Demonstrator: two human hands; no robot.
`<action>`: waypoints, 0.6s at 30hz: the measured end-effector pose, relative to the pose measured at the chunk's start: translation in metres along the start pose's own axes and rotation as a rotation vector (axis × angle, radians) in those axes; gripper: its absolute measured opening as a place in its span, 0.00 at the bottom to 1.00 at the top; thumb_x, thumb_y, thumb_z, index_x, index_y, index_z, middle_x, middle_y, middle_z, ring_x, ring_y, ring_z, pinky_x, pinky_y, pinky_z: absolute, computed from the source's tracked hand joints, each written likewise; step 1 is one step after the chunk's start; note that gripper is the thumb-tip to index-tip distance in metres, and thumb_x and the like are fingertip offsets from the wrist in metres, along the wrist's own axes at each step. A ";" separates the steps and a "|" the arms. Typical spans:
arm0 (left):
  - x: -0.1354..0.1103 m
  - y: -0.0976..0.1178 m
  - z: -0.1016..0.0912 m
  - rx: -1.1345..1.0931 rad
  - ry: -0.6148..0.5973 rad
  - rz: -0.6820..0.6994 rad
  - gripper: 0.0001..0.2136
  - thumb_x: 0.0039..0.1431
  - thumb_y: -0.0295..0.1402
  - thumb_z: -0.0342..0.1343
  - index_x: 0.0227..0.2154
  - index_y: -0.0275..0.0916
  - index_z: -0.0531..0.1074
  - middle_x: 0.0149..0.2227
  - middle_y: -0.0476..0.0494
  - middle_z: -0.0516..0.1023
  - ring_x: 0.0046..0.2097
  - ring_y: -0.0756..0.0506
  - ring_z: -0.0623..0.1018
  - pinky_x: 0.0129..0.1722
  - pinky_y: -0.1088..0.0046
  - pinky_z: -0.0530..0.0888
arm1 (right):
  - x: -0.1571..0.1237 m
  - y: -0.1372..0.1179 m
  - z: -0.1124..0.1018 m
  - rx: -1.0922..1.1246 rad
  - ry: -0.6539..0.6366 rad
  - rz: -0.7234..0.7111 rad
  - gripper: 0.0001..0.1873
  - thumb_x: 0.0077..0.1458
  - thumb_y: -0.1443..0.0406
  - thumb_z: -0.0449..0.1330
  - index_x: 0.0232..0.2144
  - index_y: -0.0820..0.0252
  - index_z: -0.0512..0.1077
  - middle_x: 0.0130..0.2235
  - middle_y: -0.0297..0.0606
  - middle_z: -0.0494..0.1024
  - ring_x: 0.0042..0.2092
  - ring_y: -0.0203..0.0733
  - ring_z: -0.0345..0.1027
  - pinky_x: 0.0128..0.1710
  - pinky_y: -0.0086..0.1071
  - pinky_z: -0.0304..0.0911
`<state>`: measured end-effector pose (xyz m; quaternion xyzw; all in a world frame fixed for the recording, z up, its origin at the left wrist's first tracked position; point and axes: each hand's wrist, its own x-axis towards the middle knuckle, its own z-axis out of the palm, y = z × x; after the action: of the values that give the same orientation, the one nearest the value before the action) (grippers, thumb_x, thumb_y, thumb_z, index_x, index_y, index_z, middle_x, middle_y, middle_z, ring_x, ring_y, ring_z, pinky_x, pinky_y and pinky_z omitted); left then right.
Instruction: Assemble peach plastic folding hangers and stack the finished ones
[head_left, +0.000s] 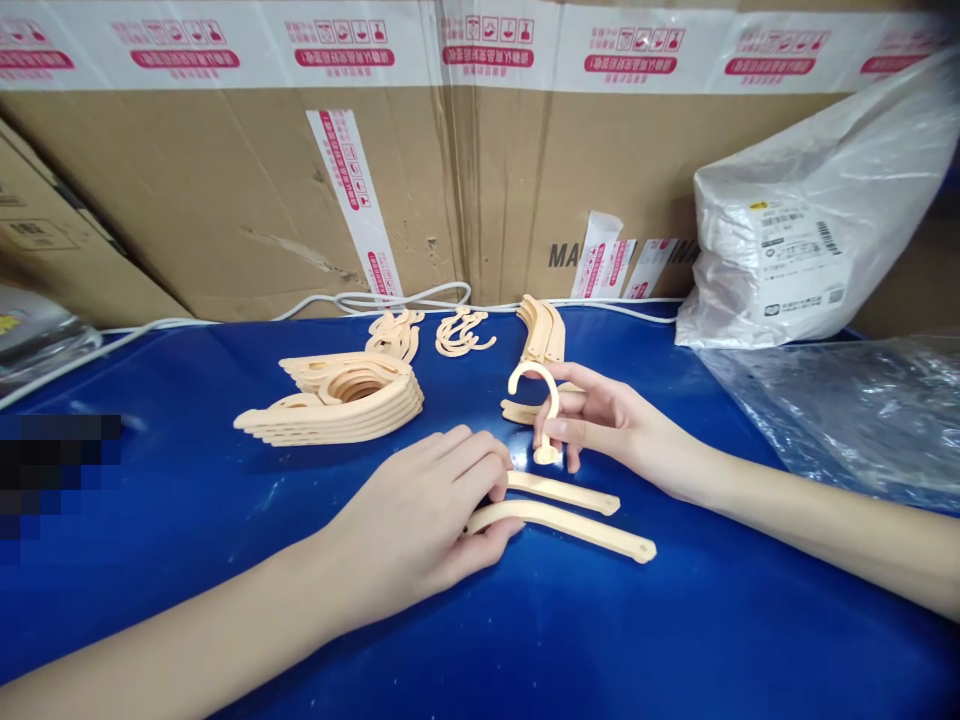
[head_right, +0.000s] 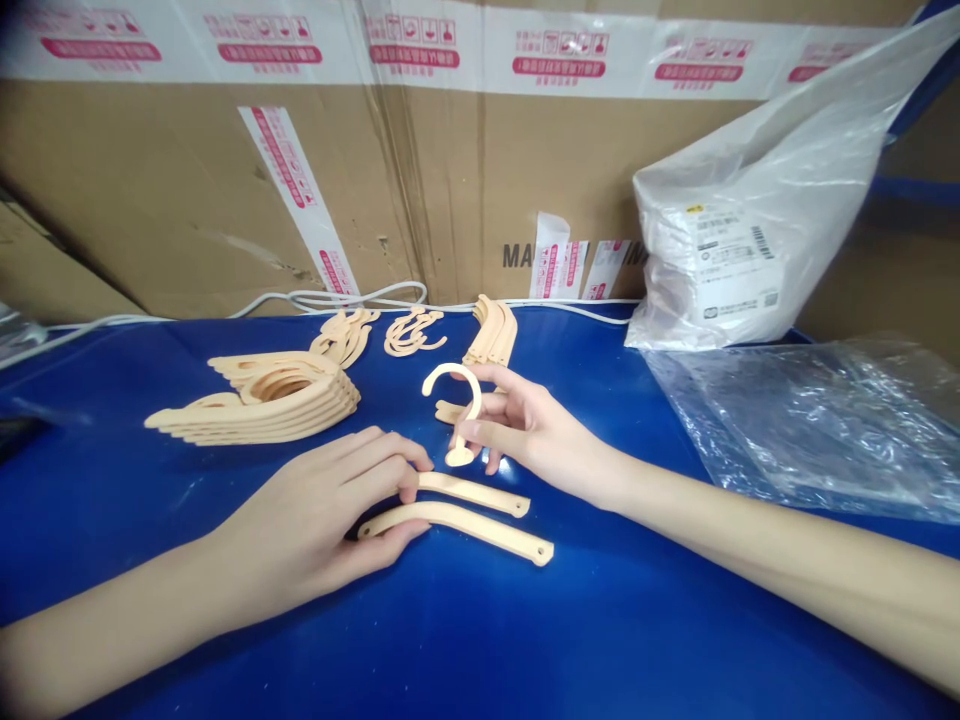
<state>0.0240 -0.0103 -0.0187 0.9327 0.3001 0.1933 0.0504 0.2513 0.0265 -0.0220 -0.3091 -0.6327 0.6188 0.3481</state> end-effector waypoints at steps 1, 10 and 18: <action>0.000 0.000 0.001 -0.007 0.007 0.000 0.07 0.64 0.35 0.49 0.31 0.39 0.63 0.37 0.46 0.73 0.34 0.47 0.69 0.33 0.69 0.65 | 0.000 0.001 -0.001 0.001 0.002 0.000 0.23 0.58 0.64 0.61 0.53 0.58 0.59 0.32 0.33 0.74 0.33 0.34 0.70 0.27 0.26 0.66; 0.000 0.003 -0.001 -0.121 0.130 -0.015 0.07 0.66 0.36 0.50 0.36 0.39 0.66 0.36 0.47 0.74 0.35 0.48 0.72 0.35 0.71 0.69 | -0.005 0.000 -0.003 0.017 0.019 0.003 0.26 0.56 0.66 0.61 0.54 0.58 0.56 0.31 0.32 0.73 0.32 0.35 0.69 0.27 0.27 0.66; 0.004 0.009 -0.020 -0.712 0.252 -0.363 0.02 0.60 0.33 0.57 0.33 0.42 0.71 0.29 0.52 0.72 0.29 0.53 0.73 0.26 0.81 0.72 | -0.007 0.000 -0.005 0.039 0.000 -0.013 0.22 0.57 0.67 0.60 0.52 0.57 0.58 0.31 0.31 0.75 0.30 0.32 0.69 0.28 0.25 0.65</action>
<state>0.0240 -0.0153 0.0033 0.7582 0.3777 0.3856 0.3657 0.2590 0.0238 -0.0229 -0.2982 -0.6223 0.6288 0.3583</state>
